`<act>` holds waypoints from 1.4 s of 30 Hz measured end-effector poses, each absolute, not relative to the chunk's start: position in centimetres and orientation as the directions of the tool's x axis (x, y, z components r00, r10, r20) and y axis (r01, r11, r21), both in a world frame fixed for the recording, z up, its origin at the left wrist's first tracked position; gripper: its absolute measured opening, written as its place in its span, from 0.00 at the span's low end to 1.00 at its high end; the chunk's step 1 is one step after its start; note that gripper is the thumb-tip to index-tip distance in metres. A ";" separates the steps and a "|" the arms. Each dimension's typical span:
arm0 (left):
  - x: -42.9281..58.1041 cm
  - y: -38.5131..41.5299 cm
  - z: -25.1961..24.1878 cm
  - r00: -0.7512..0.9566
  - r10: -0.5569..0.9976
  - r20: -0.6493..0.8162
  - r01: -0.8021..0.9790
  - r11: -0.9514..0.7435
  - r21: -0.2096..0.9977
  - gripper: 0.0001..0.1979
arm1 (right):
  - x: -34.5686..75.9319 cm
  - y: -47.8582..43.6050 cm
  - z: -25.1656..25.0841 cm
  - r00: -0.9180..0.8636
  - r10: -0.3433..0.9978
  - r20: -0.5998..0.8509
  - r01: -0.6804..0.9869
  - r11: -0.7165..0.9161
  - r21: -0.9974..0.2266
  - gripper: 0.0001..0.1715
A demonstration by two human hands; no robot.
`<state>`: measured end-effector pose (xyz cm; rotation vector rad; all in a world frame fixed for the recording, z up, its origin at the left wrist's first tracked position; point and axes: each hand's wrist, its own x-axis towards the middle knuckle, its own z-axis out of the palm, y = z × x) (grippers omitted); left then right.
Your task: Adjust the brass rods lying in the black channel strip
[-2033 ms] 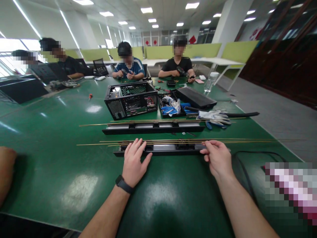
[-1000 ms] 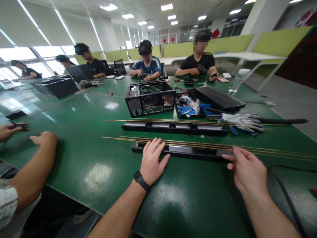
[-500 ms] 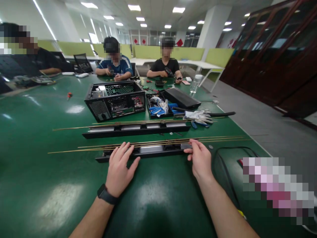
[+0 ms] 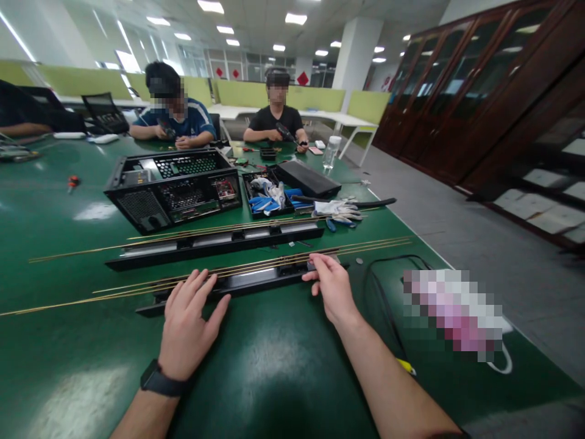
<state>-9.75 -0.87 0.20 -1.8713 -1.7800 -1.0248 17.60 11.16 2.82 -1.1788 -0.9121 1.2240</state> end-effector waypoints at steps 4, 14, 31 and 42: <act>-9.8 -0.9 0.2 -0.076 0.710 0.700 0.962 -0.133 0.239 0.25 | 17.7 11.2 2.7 0.206 0.976 -0.070 -0.212 -0.026 -0.977 0.25; -9.9 -0.8 0.1 -0.098 0.714 0.693 0.959 -0.118 0.258 0.24 | 17.2 10.9 2.6 0.135 0.989 -0.067 -0.242 -0.033 -0.970 0.25; -9.9 0.5 0.5 -0.083 0.727 0.681 0.975 -0.083 0.207 0.22 | 17.2 10.9 2.6 0.206 0.977 -0.056 -0.237 -0.005 -0.971 0.24; -9.8 2.1 2.1 -0.059 0.799 0.599 0.970 -0.096 0.224 0.14 | 17.9 11.7 1.9 0.259 0.962 -0.085 -0.262 -0.014 -0.965 0.25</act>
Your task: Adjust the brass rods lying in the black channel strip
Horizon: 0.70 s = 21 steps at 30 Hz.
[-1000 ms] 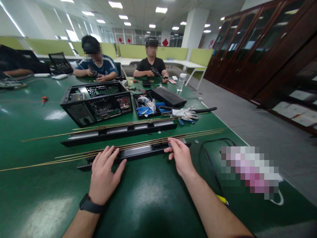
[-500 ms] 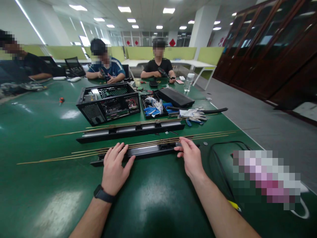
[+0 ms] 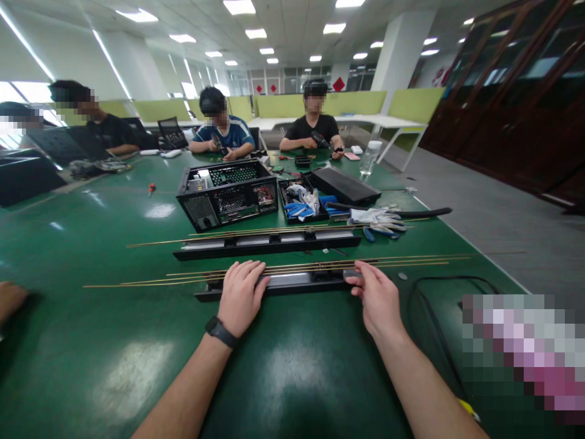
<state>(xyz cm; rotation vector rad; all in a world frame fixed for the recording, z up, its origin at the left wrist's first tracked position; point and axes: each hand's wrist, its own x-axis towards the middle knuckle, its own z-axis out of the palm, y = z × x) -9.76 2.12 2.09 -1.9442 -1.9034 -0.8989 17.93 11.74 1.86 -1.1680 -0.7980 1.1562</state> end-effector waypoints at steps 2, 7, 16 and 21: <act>-9.9 2.5 2.6 -0.055 0.818 0.572 0.966 -0.100 0.236 0.13 | 17.9 11.8 1.9 0.237 0.968 -0.080 -0.260 -0.016 -0.965 0.25; -10.0 3.6 3.8 -0.008 0.878 0.479 0.965 -0.119 0.234 0.13 | 17.8 11.5 2.4 0.182 0.979 -0.086 -0.249 -0.038 -0.968 0.26; -9.2 3.6 2.9 -0.035 0.840 0.541 0.970 -0.103 0.221 0.16 | 18.0 11.3 2.5 0.159 0.985 -0.070 -0.221 -0.034 -0.975 0.27; -10.6 2.4 2.2 -0.082 0.820 0.567 0.975 -0.053 0.217 0.21 | 18.3 11.7 2.4 0.244 0.967 -0.078 -0.229 -0.021 -0.973 0.25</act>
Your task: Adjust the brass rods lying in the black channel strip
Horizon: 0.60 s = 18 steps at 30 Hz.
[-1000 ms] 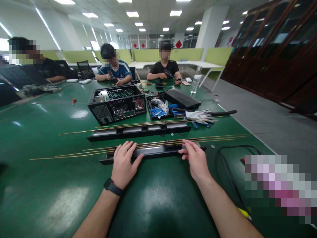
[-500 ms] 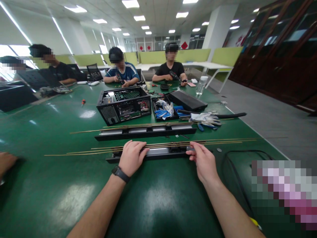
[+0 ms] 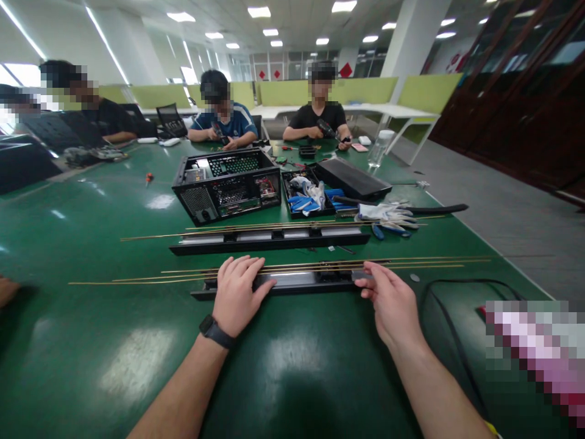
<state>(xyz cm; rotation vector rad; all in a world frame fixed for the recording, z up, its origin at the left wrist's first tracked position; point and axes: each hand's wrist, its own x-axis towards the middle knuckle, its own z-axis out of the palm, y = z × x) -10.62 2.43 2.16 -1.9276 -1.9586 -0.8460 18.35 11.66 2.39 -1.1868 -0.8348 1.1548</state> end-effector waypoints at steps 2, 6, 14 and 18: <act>-11.0 2.2 2.3 -0.091 0.833 0.546 0.976 -0.035 0.216 0.23 | 18.3 11.6 2.5 0.211 0.973 -0.090 -0.231 -0.040 -0.972 0.25; -11.3 2.0 2.7 -0.082 0.862 0.501 0.978 -0.026 0.205 0.29 | 18.1 11.4 2.8 0.154 0.981 -0.115 -0.225 -0.078 -0.971 0.25; -11.2 1.9 2.8 -0.084 0.875 0.477 0.978 -0.020 0.210 0.31 | 18.4 11.3 2.8 0.177 0.978 -0.114 -0.223 -0.073 -0.972 0.24; -11.2 2.1 2.5 -0.084 0.863 0.498 0.974 -0.034 0.222 0.30 | 18.3 11.4 2.9 0.195 0.975 -0.108 -0.225 -0.063 -0.972 0.24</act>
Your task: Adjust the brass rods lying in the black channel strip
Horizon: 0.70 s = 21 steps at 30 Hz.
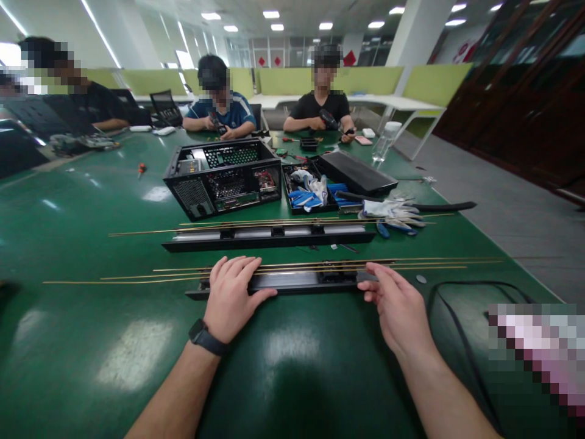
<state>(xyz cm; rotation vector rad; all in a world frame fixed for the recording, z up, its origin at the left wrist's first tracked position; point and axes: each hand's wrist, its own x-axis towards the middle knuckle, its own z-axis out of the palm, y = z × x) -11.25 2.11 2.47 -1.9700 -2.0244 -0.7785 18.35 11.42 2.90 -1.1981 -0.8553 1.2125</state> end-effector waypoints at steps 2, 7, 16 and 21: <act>-11.2 2.2 2.3 -0.086 0.857 0.508 0.974 -0.035 0.225 0.30 | 18.4 11.5 3.0 0.205 0.974 -0.098 -0.237 -0.047 -0.970 0.23; -11.2 2.3 2.0 -0.086 0.849 0.521 0.972 -0.043 0.230 0.31 | 18.7 11.7 3.1 0.206 0.973 -0.102 -0.276 -0.042 -0.960 0.23; -10.9 2.2 1.8 -0.089 0.840 0.535 0.975 -0.037 0.220 0.32 | 19.5 12.6 2.5 0.296 0.951 -0.090 -0.301 0.003 -0.954 0.22; -10.9 2.2 1.9 -0.091 0.841 0.534 0.975 -0.034 0.220 0.32 | 19.0 12.1 2.8 0.198 0.976 -0.088 -0.267 -0.032 -0.963 0.24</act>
